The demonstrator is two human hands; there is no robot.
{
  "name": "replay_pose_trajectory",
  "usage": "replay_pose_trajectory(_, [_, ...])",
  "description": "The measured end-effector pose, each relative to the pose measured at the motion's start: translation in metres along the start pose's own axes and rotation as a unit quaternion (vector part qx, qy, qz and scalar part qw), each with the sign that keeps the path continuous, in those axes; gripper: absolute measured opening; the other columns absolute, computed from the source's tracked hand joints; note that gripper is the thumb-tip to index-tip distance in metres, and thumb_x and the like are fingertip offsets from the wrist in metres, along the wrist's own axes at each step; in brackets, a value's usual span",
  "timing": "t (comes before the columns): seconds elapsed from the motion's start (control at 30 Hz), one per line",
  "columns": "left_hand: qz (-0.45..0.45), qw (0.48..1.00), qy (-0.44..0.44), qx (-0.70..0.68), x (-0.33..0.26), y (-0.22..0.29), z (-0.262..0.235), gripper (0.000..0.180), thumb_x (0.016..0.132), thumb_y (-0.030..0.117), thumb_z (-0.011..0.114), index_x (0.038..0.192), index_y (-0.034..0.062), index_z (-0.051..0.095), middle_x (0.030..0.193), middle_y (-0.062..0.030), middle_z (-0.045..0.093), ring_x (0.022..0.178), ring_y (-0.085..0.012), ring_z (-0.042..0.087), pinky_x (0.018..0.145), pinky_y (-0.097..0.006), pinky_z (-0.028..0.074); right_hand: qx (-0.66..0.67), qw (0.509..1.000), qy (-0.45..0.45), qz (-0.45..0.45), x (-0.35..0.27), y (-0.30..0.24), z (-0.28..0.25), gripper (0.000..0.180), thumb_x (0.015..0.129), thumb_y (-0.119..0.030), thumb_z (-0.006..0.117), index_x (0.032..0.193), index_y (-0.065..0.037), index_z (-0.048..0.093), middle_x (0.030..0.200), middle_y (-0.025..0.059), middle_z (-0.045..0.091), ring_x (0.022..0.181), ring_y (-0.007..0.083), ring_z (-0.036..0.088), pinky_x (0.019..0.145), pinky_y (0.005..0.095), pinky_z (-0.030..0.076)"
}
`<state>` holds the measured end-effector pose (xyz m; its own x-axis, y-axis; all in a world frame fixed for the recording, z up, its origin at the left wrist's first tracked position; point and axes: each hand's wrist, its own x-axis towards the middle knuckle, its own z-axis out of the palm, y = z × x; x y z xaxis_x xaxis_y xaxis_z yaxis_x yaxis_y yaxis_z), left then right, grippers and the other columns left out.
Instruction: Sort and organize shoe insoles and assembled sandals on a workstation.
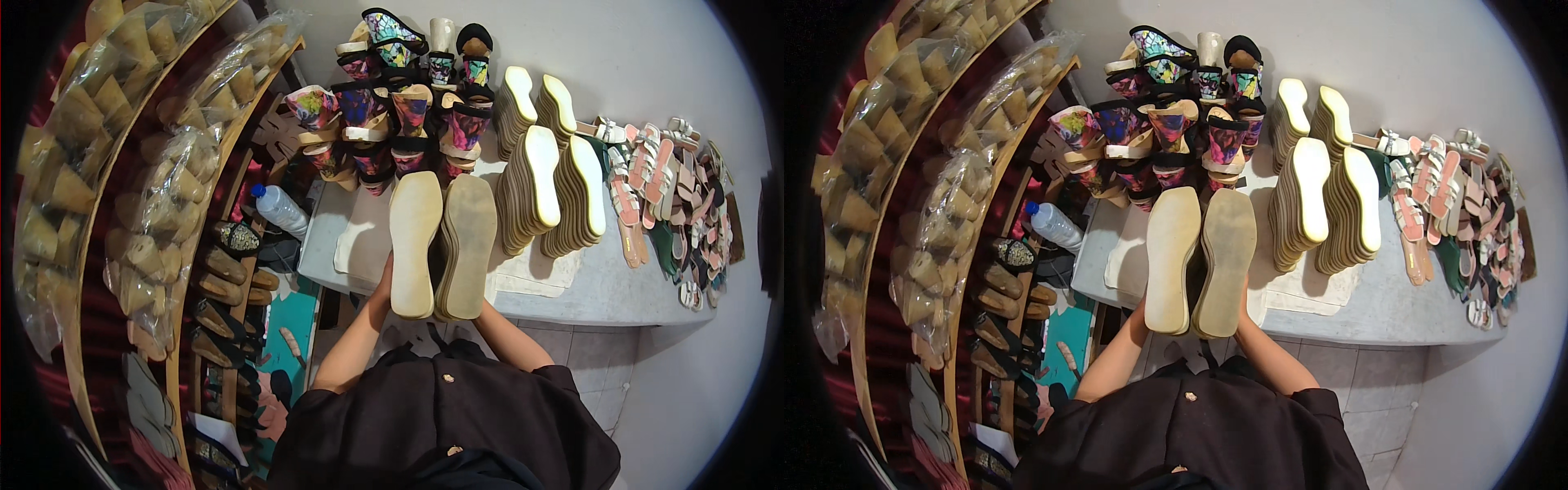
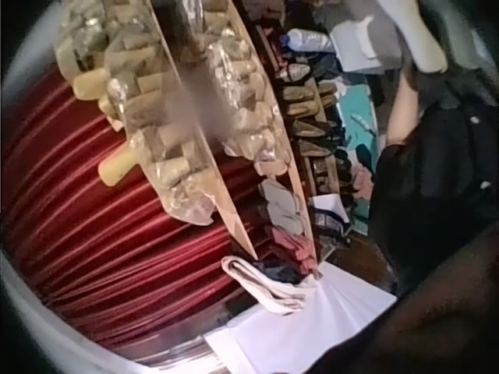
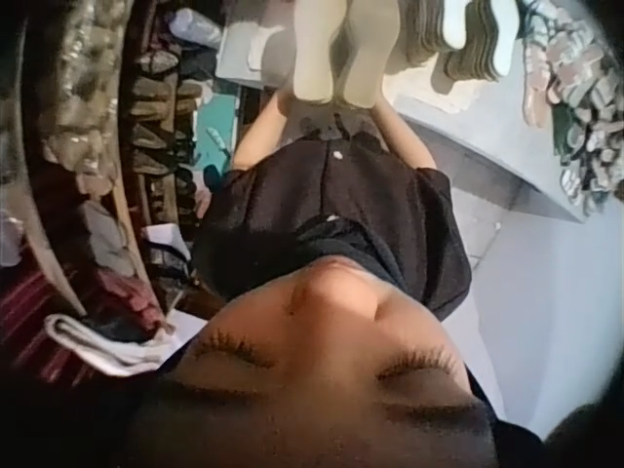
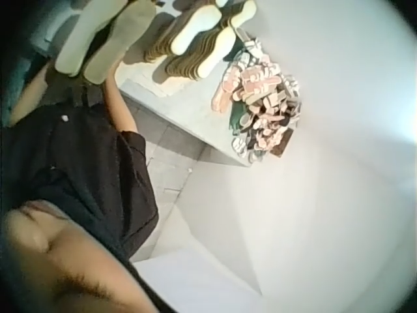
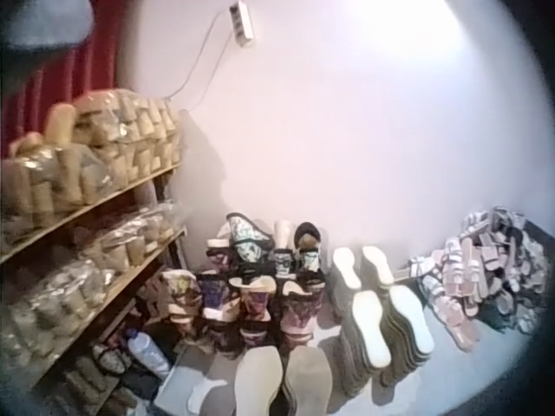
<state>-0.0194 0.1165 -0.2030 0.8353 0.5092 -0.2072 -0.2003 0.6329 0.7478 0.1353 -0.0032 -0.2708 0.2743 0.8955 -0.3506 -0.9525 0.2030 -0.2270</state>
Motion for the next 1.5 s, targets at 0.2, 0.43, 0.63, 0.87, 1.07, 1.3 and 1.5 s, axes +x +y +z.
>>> replay_pose_trajectory(0.2, [-0.019,0.985,0.009,-0.168,-0.001,0.000,-0.008,0.035,0.093,0.029,0.047,0.112,-0.0002,0.054,0.089,-0.0101,0.064,0.070,-0.0187,0.065,0.062,-0.031,0.056,-0.026,0.998,0.028,-0.051,0.000,0.010,-0.005,0.050,0.095,-0.047,0.029,0.114,-0.008,0.052,0.095,0.0052,0.060,0.087,0.0199,0.059,0.076,0.0329,0.049])
replay_pose_trajectory(0.43, [-0.059,0.981,-0.017,-0.185,0.003,-0.002,-0.020,0.038,0.094,0.033,0.043,0.110,-0.0002,0.055,0.088,-0.0107,0.064,0.072,-0.0206,0.065,0.063,-0.033,0.056,-0.063,0.994,0.046,-0.076,-0.002,0.016,-0.018,0.050,0.095,-0.047,0.029,0.114,-0.007,0.052,0.095,0.0055,0.060,0.086,0.0200,0.060,0.076,0.0329,0.049])
replay_pose_trajectory(0.63, [-0.070,0.975,-0.002,-0.212,0.004,-0.015,-0.033,0.042,0.092,0.036,0.044,0.110,-0.0003,0.055,0.090,-0.0133,0.065,0.073,-0.0258,0.066,0.066,-0.039,0.056,-0.094,0.990,0.059,-0.082,-0.001,0.019,-0.030,0.050,0.095,-0.047,0.029,0.114,-0.007,0.053,0.095,0.0057,0.060,0.085,0.0200,0.060,0.076,0.0328,0.049])
replay_pose_trajectory(0.87, [-0.002,0.999,0.028,-0.042,-0.003,0.002,0.002,0.035,0.096,0.032,0.036,0.116,0.0065,0.049,0.090,-0.0046,0.059,0.076,-0.0123,0.060,0.066,-0.027,0.052,-0.128,0.984,0.074,-0.096,0.002,0.023,-0.049,0.050,0.095,-0.046,0.029,0.113,-0.007,0.053,0.094,0.0060,0.060,0.085,0.0200,0.060,0.076,0.0328,0.049])
replay_pose_trajectory(1.07, [-0.078,0.954,-0.054,-0.283,-0.003,-0.033,-0.067,0.041,0.091,0.034,0.047,0.109,-0.0018,0.056,0.093,-0.0169,0.065,0.078,-0.0281,0.066,0.067,-0.042,0.056,-0.163,0.980,0.070,-0.085,0.010,0.040,-0.048,0.050,0.095,-0.046,0.028,0.113,-0.006,0.053,0.094,0.0063,0.060,0.084,0.0200,0.060,0.076,0.0327,0.049])
replay_pose_trajectory(1.3, [-0.057,0.971,-0.054,-0.227,-0.018,-0.003,-0.051,0.037,0.092,0.030,0.048,0.114,0.0006,0.055,0.098,-0.0105,0.064,0.079,-0.0194,0.065,0.070,-0.034,0.056,-0.196,0.973,0.081,-0.092,0.022,0.062,-0.056,0.050,0.095,-0.046,0.028,0.113,-0.006,0.053,0.094,0.0066,0.060,0.083,0.0200,0.060,0.075,0.0327,0.049])
replay_pose_trajectory(1.5, [-0.082,0.948,-0.007,-0.306,-0.037,0.021,-0.061,0.041,0.095,0.034,0.038,0.112,-0.0005,0.053,0.086,-0.0109,0.065,0.068,-0.0219,0.065,0.062,-0.035,0.057,-0.228,0.966,0.080,-0.088,0.034,0.088,-0.061,0.050,0.095,-0.045,0.028,0.112,-0.006,0.053,0.093,0.0068,0.060,0.083,0.0200,0.060,0.075,0.0326,0.049])
